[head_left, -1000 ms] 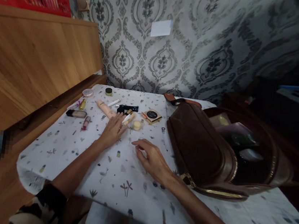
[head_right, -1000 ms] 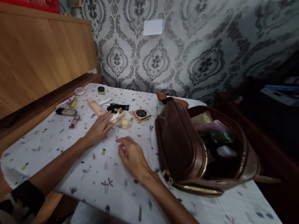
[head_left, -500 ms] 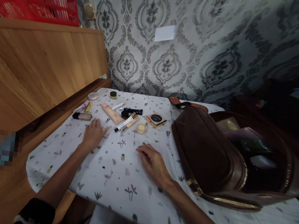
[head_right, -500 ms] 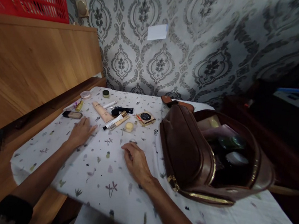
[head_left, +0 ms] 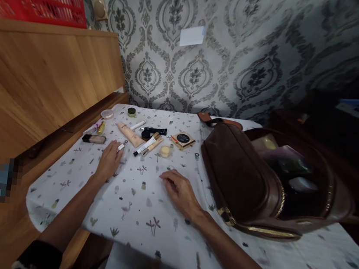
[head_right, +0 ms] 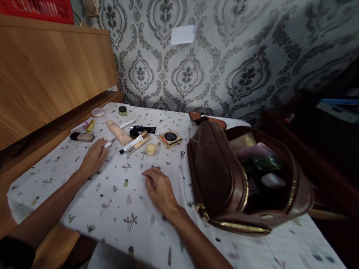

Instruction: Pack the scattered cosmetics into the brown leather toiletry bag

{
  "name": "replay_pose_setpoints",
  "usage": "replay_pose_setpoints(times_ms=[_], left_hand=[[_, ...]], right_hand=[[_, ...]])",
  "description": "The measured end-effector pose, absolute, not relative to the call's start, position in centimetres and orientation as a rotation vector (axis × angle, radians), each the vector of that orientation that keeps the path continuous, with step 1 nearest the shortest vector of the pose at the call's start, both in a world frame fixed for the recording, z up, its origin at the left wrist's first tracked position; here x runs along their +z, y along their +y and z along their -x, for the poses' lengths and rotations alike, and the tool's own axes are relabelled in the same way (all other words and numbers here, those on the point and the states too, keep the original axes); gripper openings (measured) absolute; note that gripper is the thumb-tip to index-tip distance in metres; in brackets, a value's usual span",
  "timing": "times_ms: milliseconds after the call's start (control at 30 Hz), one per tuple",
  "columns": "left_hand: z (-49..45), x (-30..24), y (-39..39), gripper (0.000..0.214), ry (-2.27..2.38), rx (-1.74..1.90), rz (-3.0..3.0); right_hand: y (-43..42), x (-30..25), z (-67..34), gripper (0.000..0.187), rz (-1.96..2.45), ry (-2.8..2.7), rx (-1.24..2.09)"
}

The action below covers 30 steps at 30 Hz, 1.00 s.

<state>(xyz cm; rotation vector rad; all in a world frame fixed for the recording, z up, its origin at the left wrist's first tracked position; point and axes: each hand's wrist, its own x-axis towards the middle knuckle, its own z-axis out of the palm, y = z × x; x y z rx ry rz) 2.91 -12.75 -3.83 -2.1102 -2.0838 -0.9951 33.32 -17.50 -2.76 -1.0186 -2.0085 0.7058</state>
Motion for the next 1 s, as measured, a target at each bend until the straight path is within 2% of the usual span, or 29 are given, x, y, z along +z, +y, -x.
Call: replay_pose_setpoints(times_ms=[367, 700, 1000], left_hand=[[-1.5, -3.7, -11.5, 0.052, -2.174, -1.027, 2.002], [4.2, -0.9, -8.2, 0.061, -2.237, -0.602, 1.797], [5.2, -1.6, -7.8, 0.053, -2.23, -0.363, 1.848]], right_hand=[[-17.1, -3.4, -33.3, 0.023, 1.001, -1.924, 0.755], [-17.3, -3.4, -33.2, 0.026, 1.015, -1.927, 0.748], [-17.2, -3.4, -33.4, 0.025, 0.984, -1.938, 0.731]])
